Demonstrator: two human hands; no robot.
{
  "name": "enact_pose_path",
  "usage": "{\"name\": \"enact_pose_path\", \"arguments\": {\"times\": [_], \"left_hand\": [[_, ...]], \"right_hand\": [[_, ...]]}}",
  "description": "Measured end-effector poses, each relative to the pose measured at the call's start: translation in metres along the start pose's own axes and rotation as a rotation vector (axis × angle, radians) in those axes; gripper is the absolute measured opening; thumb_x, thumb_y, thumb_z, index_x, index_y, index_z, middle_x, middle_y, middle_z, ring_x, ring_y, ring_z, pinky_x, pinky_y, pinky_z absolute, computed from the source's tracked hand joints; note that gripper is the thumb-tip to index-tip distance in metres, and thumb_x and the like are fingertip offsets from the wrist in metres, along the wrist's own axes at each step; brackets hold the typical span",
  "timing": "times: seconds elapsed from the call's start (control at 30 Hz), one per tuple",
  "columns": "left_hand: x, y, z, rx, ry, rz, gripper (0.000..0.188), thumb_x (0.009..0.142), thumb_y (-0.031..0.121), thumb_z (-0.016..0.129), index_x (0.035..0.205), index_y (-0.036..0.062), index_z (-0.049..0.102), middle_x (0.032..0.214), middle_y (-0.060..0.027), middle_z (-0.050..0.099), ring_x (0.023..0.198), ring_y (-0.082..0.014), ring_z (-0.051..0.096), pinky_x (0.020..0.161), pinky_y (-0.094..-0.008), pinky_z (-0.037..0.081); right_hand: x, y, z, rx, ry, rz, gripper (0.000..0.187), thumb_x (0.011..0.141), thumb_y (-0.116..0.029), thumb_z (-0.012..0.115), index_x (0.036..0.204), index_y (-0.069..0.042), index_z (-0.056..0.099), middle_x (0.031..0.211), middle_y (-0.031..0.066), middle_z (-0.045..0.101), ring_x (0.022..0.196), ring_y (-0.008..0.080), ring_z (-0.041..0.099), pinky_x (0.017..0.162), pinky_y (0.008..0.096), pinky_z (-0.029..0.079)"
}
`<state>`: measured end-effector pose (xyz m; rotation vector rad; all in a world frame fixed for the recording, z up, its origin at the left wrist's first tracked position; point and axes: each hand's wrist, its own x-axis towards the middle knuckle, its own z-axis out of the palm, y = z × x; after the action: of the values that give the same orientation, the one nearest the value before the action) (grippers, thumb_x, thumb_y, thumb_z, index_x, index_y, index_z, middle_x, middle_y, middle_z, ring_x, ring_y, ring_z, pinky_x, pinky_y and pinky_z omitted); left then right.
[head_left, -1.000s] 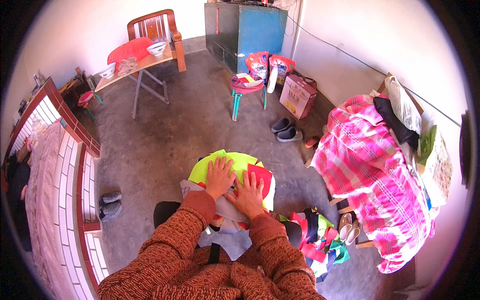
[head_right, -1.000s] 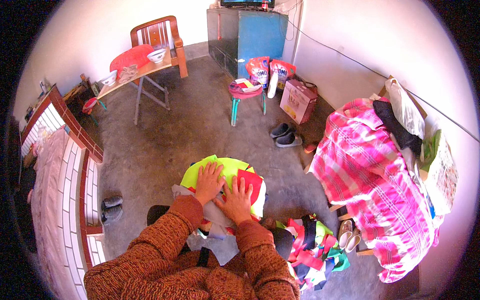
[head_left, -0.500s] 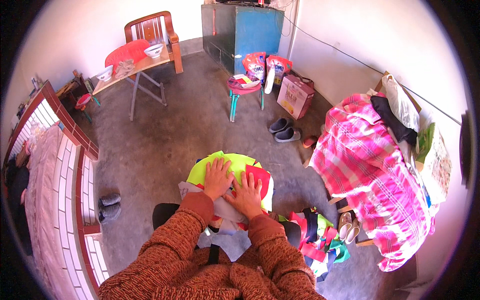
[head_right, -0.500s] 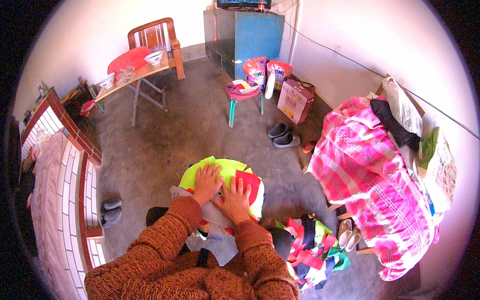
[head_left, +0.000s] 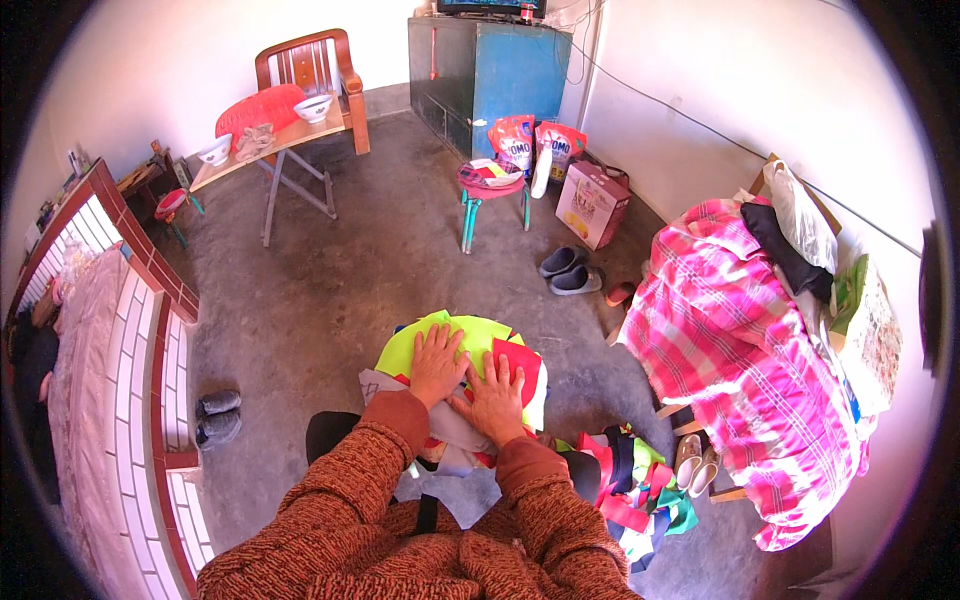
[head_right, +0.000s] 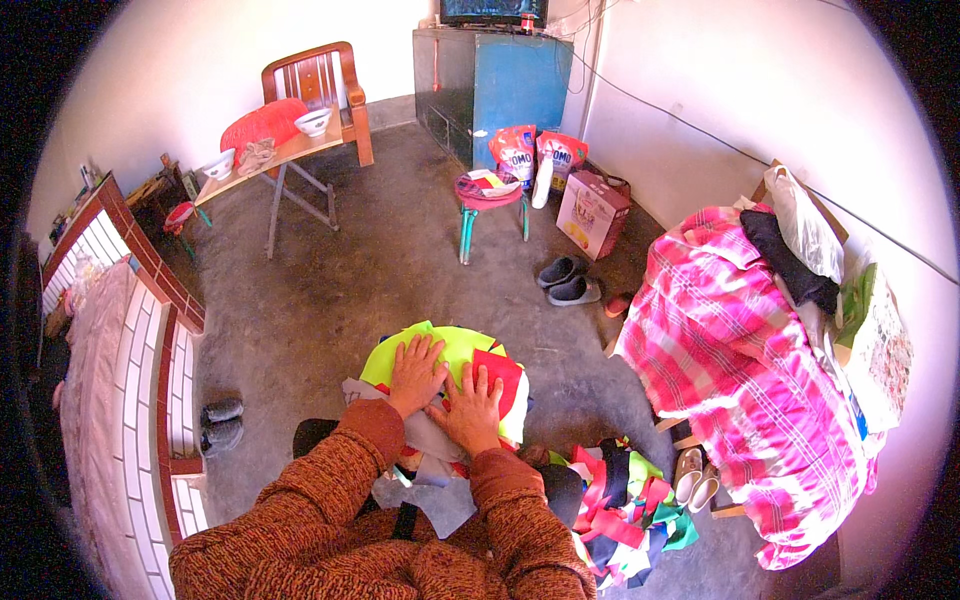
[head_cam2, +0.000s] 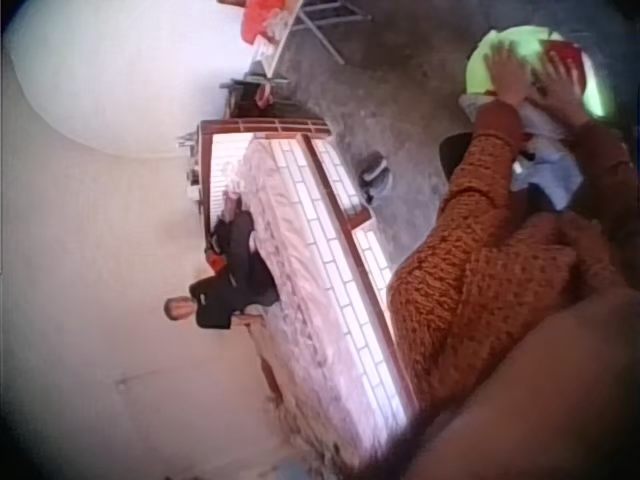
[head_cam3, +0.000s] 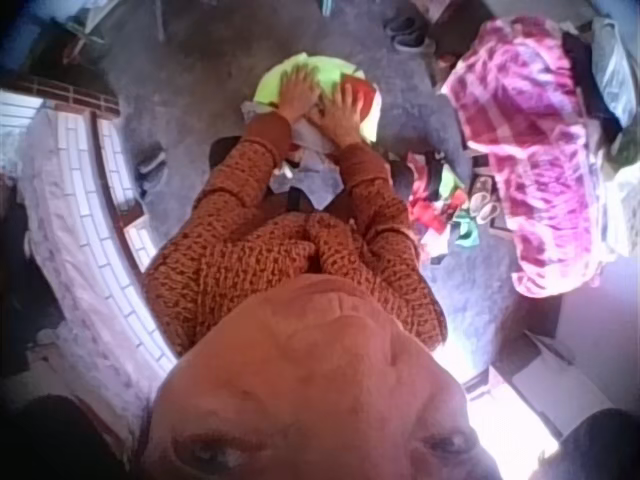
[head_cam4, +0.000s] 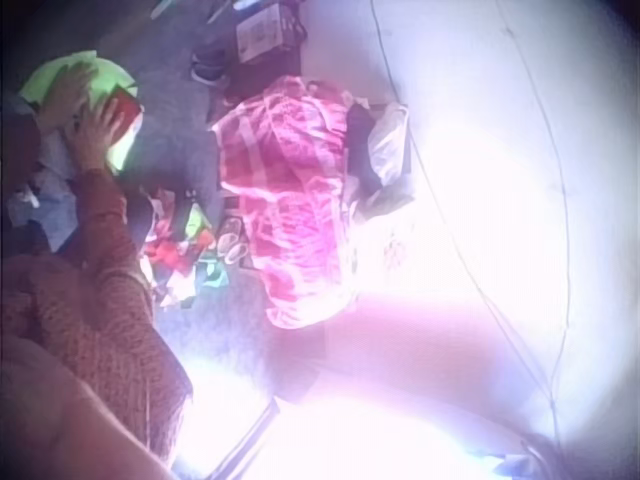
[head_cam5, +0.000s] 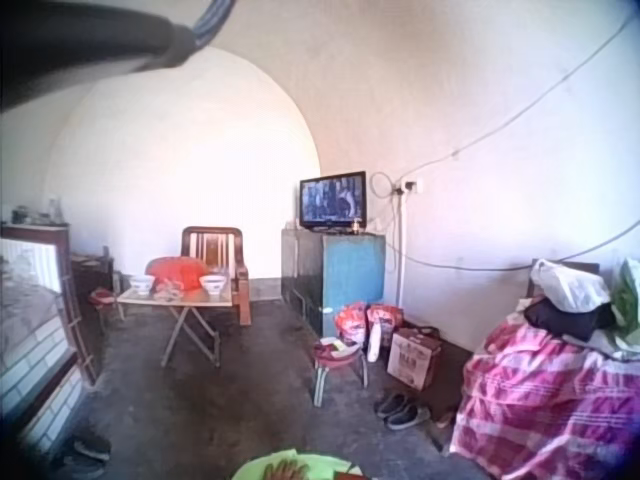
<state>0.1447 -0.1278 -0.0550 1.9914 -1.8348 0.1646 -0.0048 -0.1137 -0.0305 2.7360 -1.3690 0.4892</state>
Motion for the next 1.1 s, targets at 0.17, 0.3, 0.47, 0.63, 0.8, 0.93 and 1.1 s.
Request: {"name": "enact_pose_path", "arguments": {"times": [0.17, 0.3, 0.47, 0.63, 0.8, 0.93, 1.1], "left_hand": [[-0.0009, -0.0001, -0.0006, -0.002, 0.0, 0.001, 0.048, 0.088, 0.036, 0.044, 0.128, 0.0096, 0.047, 0.133, -0.015, 0.044, 0.127, -0.0327, 0.035, 0.106, -0.0515, 0.019], [-0.0017, 0.0002, -0.0001, 0.006, 0.026, 0.009, 0.046, 0.088, 0.035, 0.045, 0.126, 0.0095, 0.048, 0.132, -0.0149, 0.045, 0.126, -0.0325, 0.036, 0.105, -0.0515, 0.021], [-0.0017, 0.0002, -0.0008, 0.005, 0.032, 0.014, 0.046, 0.088, 0.035, 0.045, 0.126, 0.0091, 0.048, 0.131, -0.0154, 0.046, 0.126, -0.0329, 0.036, 0.105, -0.0515, 0.021], [-0.0014, 0.001, -0.002, 0.004, 0.044, 0.021, 0.045, 0.088, 0.034, 0.045, 0.125, 0.0085, 0.048, 0.131, -0.0161, 0.046, 0.125, -0.0334, 0.037, 0.104, -0.0517, 0.022], [-0.0015, 0.0014, -0.0025, 0.001, 0.037, 0.022, 0.045, 0.088, 0.033, 0.045, 0.125, 0.0081, 0.048, 0.131, -0.0159, 0.046, 0.125, -0.0335, 0.037, 0.104, -0.0517, 0.022], [-0.0017, 0.0006, -0.0034, 0.0, 0.032, 0.019, 0.045, 0.088, 0.033, 0.045, 0.125, 0.008, 0.048, 0.131, -0.0158, 0.046, 0.125, -0.0335, 0.037, 0.104, -0.0518, 0.022], [-0.001, 0.0011, -0.0034, 0.0, 0.026, 0.023, 0.045, 0.088, 0.033, 0.045, 0.125, 0.0083, 0.048, 0.131, -0.0158, 0.045, 0.125, -0.0334, 0.037, 0.104, -0.0521, 0.022]], "right_hand": [[-0.0004, -0.0004, -0.0003, -0.004, 0.01, -0.008, 0.073, 0.079, -0.066, 0.045, 0.135, -0.021, 0.041, 0.138, 0.0144, 0.038, 0.129, 0.0367, 0.031, 0.102, 0.0601, 0.02], [-0.0009, -0.0006, -0.0006, 0.037, 0.01, -0.004, 0.071, 0.078, -0.064, 0.047, 0.134, -0.02, 0.043, 0.139, 0.0154, 0.038, 0.13, 0.037, 0.029, 0.103, 0.0605, 0.017], [-0.0006, -0.0005, 0.0004, 0.037, 0.007, 0.0, 0.07, 0.078, -0.063, 0.049, 0.134, -0.02, 0.044, 0.138, 0.015, 0.038, 0.13, 0.0369, 0.029, 0.103, 0.0604, 0.017], [-0.0008, 0.0, 0.0012, 0.047, 0.024, -0.001, 0.069, 0.077, -0.062, 0.049, 0.133, -0.02, 0.045, 0.138, 0.0149, 0.038, 0.13, 0.0371, 0.03, 0.103, 0.0606, 0.018], [-0.0007, 0.0006, 0.0007, 0.057, 0.018, -0.002, 0.069, 0.078, -0.062, 0.049, 0.132, -0.02, 0.046, 0.138, 0.015, 0.038, 0.13, 0.0374, 0.029, 0.103, 0.0609, 0.018], [-0.0005, -0.0001, 0.0003, 0.059, 0.013, -0.005, 0.07, 0.078, -0.062, 0.049, 0.132, -0.02, 0.046, 0.138, 0.0151, 0.038, 0.13, 0.0376, 0.029, 0.103, 0.0611, 0.018], [-0.0004, 0.0004, 0.0001, 0.059, 0.017, -0.003, 0.07, 0.077, -0.063, 0.049, 0.132, -0.019, 0.046, 0.138, 0.0151, 0.038, 0.13, 0.0375, 0.029, 0.103, 0.0611, 0.018]]}}
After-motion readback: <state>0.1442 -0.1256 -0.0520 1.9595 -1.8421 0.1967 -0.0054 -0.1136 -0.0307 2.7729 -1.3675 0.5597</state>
